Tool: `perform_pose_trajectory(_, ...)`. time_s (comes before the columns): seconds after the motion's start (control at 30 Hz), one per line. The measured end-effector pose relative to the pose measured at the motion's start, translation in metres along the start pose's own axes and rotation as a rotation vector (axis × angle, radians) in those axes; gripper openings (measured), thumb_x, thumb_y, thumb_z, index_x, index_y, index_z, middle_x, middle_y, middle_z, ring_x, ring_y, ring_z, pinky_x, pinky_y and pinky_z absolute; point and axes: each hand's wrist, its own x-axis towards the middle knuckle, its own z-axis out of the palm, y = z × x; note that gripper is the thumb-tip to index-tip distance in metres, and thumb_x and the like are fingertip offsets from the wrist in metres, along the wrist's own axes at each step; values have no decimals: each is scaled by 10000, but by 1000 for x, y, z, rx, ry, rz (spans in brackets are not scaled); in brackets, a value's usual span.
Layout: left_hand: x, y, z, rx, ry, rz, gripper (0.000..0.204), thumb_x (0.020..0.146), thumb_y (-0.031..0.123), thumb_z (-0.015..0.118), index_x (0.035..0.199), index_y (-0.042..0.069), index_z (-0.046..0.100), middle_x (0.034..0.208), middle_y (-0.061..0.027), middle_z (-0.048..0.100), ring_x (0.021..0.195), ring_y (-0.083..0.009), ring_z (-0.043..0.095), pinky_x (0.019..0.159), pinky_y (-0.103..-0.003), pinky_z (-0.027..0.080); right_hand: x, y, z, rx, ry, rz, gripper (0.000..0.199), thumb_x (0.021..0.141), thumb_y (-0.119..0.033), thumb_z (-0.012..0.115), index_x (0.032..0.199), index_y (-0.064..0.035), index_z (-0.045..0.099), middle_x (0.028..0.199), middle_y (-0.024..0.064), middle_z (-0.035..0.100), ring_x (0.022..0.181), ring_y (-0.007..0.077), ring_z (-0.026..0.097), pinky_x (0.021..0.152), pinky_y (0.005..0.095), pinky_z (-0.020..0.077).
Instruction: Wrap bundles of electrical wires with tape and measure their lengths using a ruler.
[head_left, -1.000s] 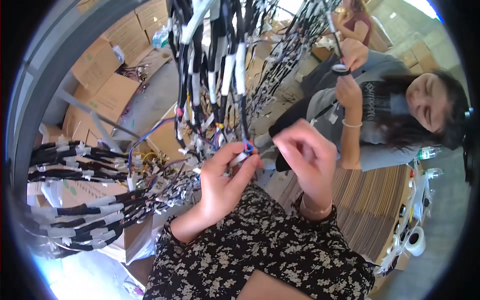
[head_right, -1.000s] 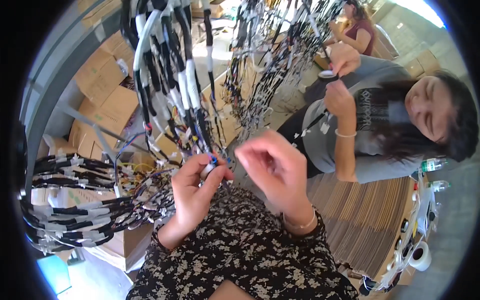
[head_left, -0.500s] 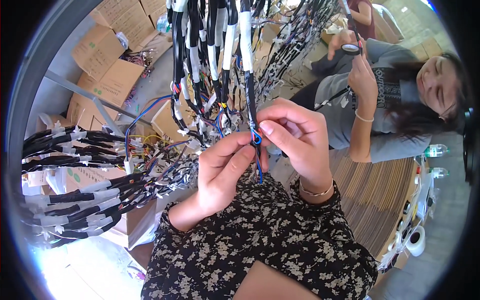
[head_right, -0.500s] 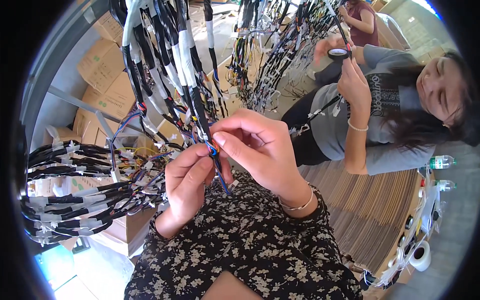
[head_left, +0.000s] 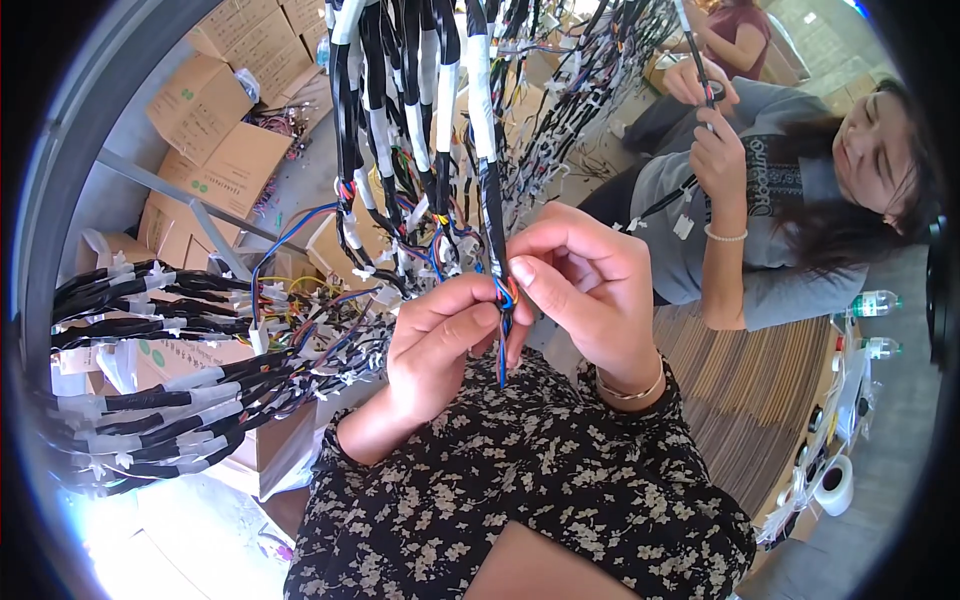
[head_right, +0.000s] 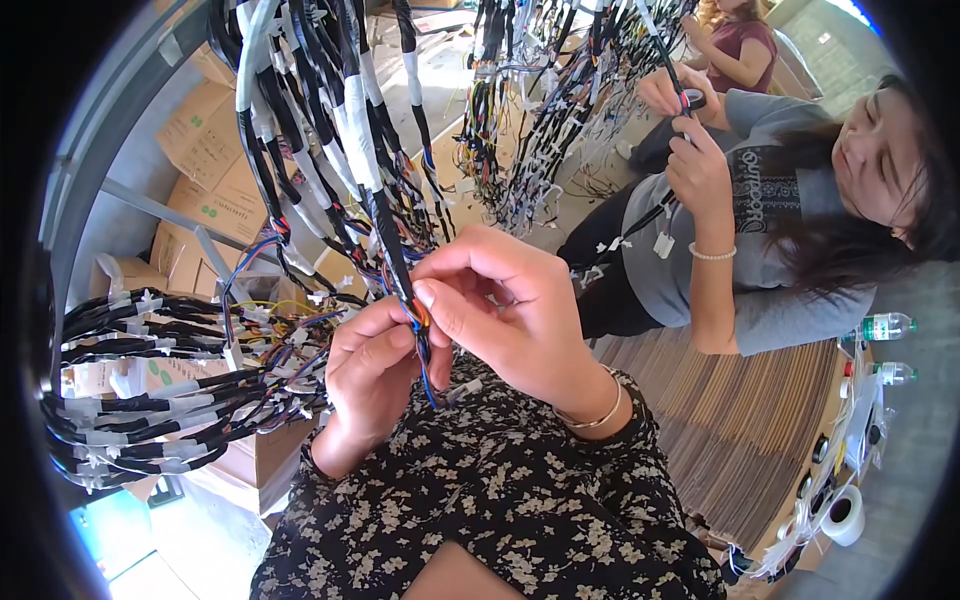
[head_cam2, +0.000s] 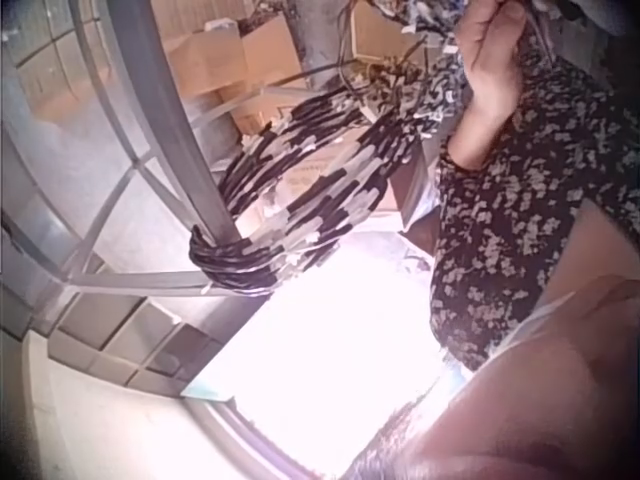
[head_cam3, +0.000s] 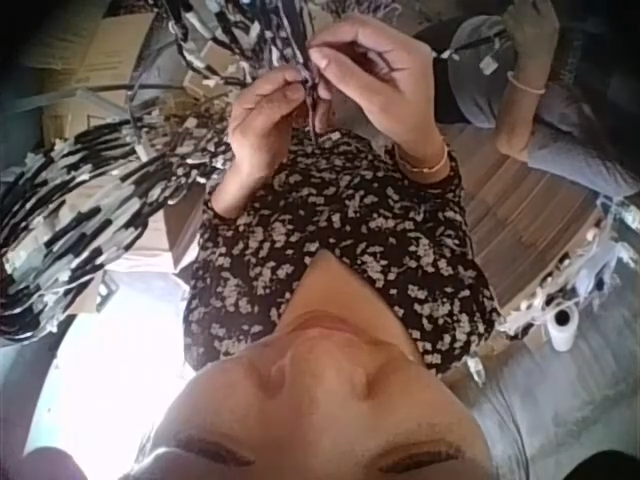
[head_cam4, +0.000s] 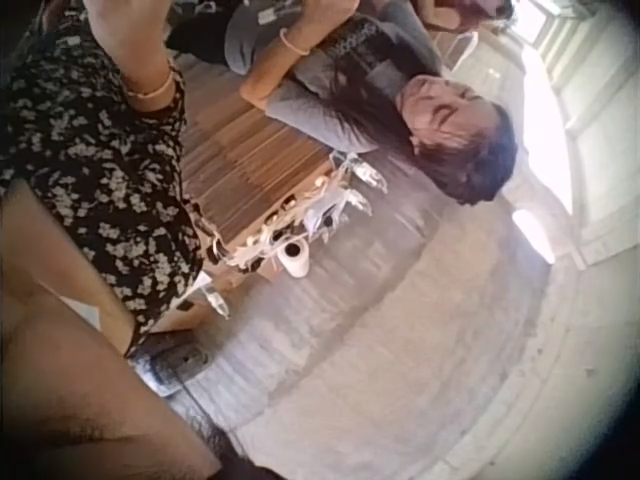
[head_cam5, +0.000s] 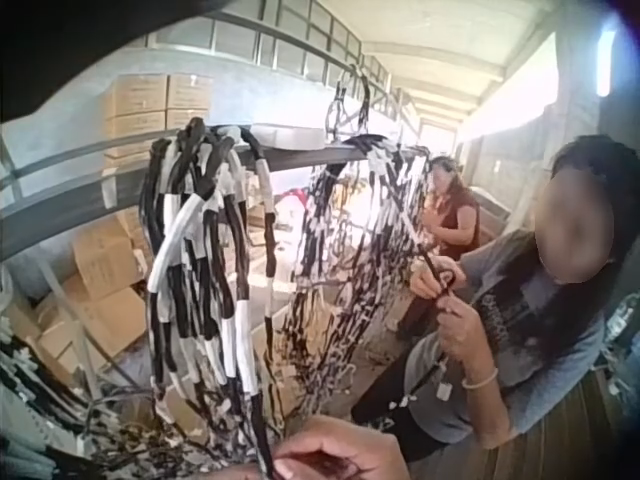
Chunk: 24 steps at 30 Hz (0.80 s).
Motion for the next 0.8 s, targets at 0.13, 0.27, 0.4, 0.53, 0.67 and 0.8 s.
perform_pose_trajectory(0.13,4,-5,-7,-168,-87,-65,302,933,212,506,1025,-46,633,846,-89,661,629,-132,569,584,-233,364,-1,-4,1,-48,-12,-36,72,937,5,586,962,71,600,775,68,622,582,116,656,505,202,493)
perform_pose_trajectory(0.27,6,-3,-6,-268,-143,-129,334,899,255,512,931,-62,615,778,-112,624,562,-171,544,565,-259,383,-1,-6,-2,-161,-45,-100,58,925,16,598,953,66,605,798,65,630,638,100,663,544,194,494)
perform_pose_trajectory(0.4,10,1,-3,-394,-151,-226,353,880,289,526,845,-56,588,680,-123,578,519,-180,515,509,-282,385,0,-8,0,-127,-44,-77,47,915,6,618,933,49,616,810,46,631,683,65,641,584,191,477)
perform_pose_trajectory(0.53,16,-3,-5,-507,-287,-235,370,870,314,531,736,-31,538,562,-99,492,456,-174,465,439,-292,361,3,-3,-1,-194,-47,-134,50,905,-17,637,916,30,627,805,22,619,699,36,589,608,187,444)
perform_pose_trajectory(0.67,17,-6,-5,-588,-352,-238,375,877,320,529,737,-28,538,569,-97,496,459,-169,467,438,-285,365,2,-3,0,-187,-42,-125,51,902,-26,641,909,24,633,800,13,609,711,28,558,616,185,424)
perform_pose_trajectory(0.8,18,-3,-4,-555,-316,-242,364,889,307,532,792,-42,558,607,-108,520,483,-176,490,460,-286,383,2,-4,-2,-150,-31,-94,65,903,-32,636,921,30,641,815,18,589,706,34,554,618,189,419)
